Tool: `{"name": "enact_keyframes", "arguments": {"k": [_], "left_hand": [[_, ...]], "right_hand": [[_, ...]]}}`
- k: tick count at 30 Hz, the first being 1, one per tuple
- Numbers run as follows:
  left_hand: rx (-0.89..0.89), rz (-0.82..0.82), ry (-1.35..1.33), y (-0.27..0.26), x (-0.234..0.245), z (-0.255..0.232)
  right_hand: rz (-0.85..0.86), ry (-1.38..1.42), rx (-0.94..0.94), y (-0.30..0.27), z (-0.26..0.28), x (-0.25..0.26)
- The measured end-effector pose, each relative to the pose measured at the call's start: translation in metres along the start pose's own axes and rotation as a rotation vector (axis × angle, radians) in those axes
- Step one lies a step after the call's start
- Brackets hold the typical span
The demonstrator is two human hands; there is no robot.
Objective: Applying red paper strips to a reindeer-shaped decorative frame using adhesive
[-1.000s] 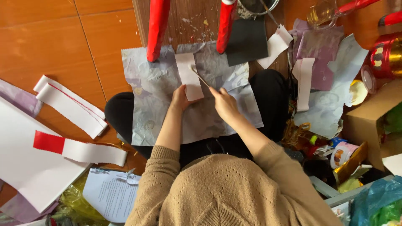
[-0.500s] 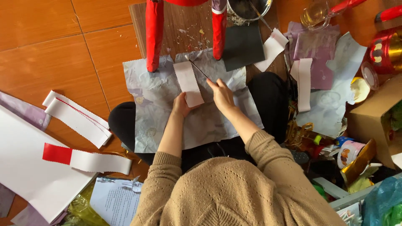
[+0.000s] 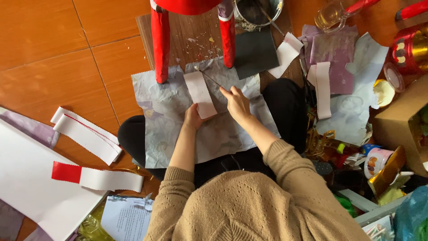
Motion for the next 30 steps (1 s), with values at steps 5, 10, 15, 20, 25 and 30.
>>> {"name": "enact_keyframes", "arguments": {"k": [5, 10, 15, 20, 25, 30], "left_hand": [[0.045, 0.012, -0.006, 0.052, 0.01, 0.012], [0.046, 0.036, -0.001, 0.047, 0.009, 0.009], [0.041, 0.068, -0.006, 0.039, -0.001, 0.003], [-0.078, 0.262, -0.069, 0.004, -0.015, -0.018], [-0.134, 0.315, -0.184, -0.051, -0.064, -0.063], [-0.22, 0.366, -0.277, -0.111, -0.083, -0.086]], "right_hand": [[0.099, 0.0, -0.026, -0.022, -0.004, 0.0], [0.083, 0.021, -0.052, -0.011, 0.003, 0.007], [0.102, 0.022, -0.06, 0.002, -0.002, -0.002], [0.013, 0.355, -0.192, -0.02, 0.008, 0.063], [-0.116, 0.354, -0.109, -0.075, 0.021, 0.099], [-0.192, 0.2, -0.189, -0.055, -0.019, 0.141]]}}
Point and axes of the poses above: each hand's wrist, its own y-axis towards the middle knuckle, its own x-axis out of the back of the hand, z = x × y, the point moved 7 cm from there along y, towards the middle knuckle, and after that the axes turned 15 degrees about -z, right-handed, at the moved point
